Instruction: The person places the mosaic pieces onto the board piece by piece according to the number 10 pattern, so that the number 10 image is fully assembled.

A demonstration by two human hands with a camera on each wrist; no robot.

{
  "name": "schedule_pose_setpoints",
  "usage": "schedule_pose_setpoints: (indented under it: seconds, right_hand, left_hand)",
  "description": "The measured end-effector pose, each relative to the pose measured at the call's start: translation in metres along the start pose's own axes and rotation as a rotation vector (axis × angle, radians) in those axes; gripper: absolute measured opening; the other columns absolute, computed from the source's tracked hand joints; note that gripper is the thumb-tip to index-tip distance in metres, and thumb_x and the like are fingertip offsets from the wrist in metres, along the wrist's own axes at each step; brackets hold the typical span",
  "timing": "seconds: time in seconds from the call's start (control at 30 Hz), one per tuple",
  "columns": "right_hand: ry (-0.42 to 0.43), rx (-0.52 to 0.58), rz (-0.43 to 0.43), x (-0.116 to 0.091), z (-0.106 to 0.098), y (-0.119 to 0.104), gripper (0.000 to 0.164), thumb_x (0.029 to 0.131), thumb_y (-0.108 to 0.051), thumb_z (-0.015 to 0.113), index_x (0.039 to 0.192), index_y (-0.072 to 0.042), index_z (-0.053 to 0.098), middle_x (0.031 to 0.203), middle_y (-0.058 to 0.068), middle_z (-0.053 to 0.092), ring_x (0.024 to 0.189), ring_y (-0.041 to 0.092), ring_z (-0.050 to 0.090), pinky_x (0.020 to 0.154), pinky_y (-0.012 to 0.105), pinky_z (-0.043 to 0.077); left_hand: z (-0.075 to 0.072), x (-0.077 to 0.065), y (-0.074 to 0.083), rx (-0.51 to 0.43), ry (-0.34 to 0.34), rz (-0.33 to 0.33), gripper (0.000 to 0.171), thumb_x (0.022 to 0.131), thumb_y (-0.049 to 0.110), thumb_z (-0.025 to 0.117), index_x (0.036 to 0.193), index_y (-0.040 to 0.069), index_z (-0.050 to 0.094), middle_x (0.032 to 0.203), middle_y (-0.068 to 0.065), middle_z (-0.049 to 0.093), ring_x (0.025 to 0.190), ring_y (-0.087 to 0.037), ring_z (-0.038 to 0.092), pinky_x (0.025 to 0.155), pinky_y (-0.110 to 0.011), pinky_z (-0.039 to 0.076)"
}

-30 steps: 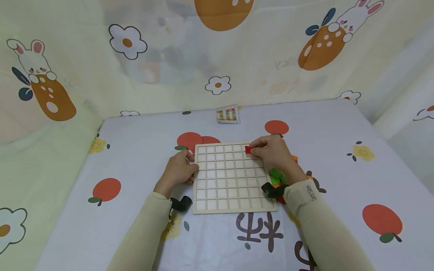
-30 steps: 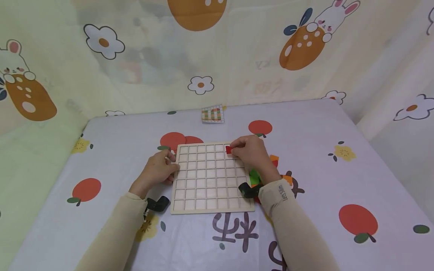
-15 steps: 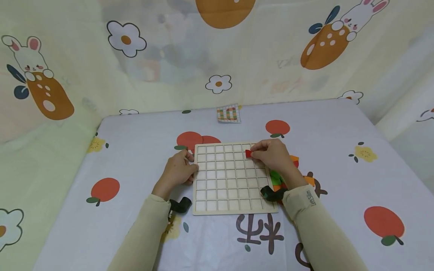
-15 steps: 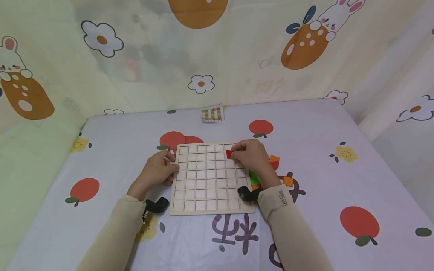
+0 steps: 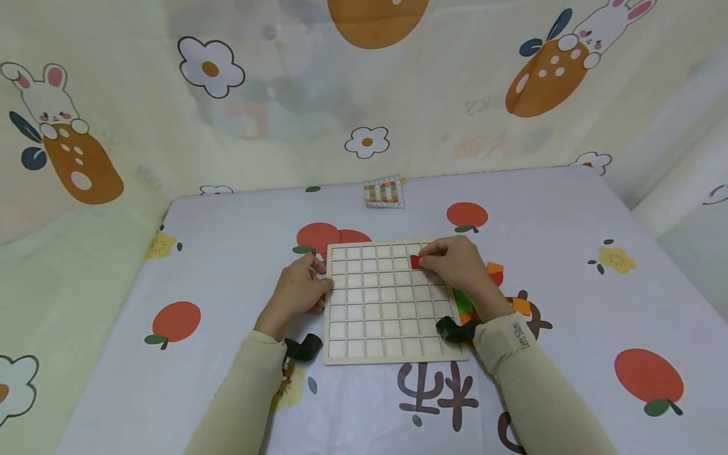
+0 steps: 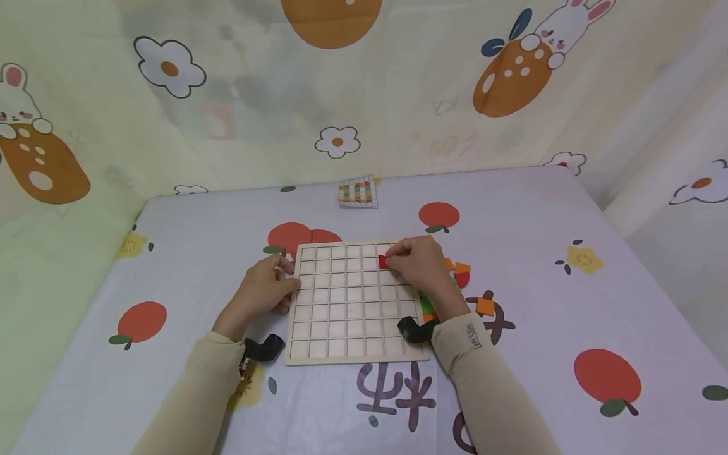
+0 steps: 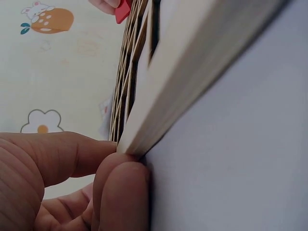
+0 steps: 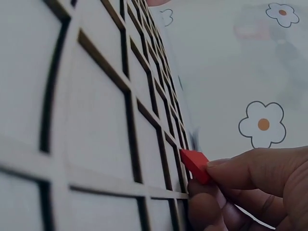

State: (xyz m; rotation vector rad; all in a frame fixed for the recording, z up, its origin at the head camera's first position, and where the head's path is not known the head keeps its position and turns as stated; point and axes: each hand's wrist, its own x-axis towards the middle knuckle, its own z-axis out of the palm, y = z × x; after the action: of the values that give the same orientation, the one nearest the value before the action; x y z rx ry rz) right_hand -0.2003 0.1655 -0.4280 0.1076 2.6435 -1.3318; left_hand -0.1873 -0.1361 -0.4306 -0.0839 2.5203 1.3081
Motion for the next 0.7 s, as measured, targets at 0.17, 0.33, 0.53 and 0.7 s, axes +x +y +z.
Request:
schedule_pose_setpoints:
  seconds: [0.17,0.33,0.53,0.7]
  right_hand:
    - [0.01,-0.019,-0.025,0.0005,0.0018,0.0008,0.018,0.097,-0.018,0.07,0.107,-0.006,0.079,0.106,0.012,0.075,0.102,0.028,0.06,0.078,0.032,0.051]
    - [0.019,-0.027,-0.029,0.0005,0.0022,0.0022,0.018,0.097,-0.018,0.069,0.106,-0.006,0.079,0.107,0.013,0.075,0.102,0.029,0.06,0.079,0.033,0.051]
    - [0.024,-0.048,-0.032,0.0009,0.0038,0.002,0.018,0.097,-0.016,0.069,0.108,-0.005,0.079,0.111,0.015,0.074,0.106,0.031,0.059,0.084,0.036,0.051]
    - [0.021,-0.054,-0.002,0.0,0.0048,-0.0005,0.019,0.097,-0.017,0.069,0.108,-0.005,0.08,0.113,0.016,0.074,0.109,0.032,0.057,0.085,0.038,0.05]
  left_hand:
    - [0.0005,0.0008,-0.0003,0.0,0.0,0.001,0.022,0.096,0.01,0.071,0.112,0.003,0.057,0.076,-0.011,0.062,0.05,-0.016,0.062,0.049,-0.027,0.058]
    - [0.0009,0.0024,-0.001,0.001,-0.005,-0.009,0.022,0.096,0.011,0.072,0.112,0.004,0.057,0.077,-0.011,0.062,0.05,-0.016,0.063,0.05,-0.027,0.058]
    - [0.001,0.0023,-0.0011,-0.004,0.003,-0.016,0.023,0.096,0.011,0.072,0.112,0.004,0.058,0.078,-0.011,0.062,0.051,-0.016,0.063,0.05,-0.028,0.058]
    - [0.0011,0.0024,-0.0022,-0.003,0.006,-0.012,0.022,0.096,0.011,0.072,0.112,0.004,0.058,0.077,-0.011,0.062,0.05,-0.016,0.063,0.05,-0.028,0.058]
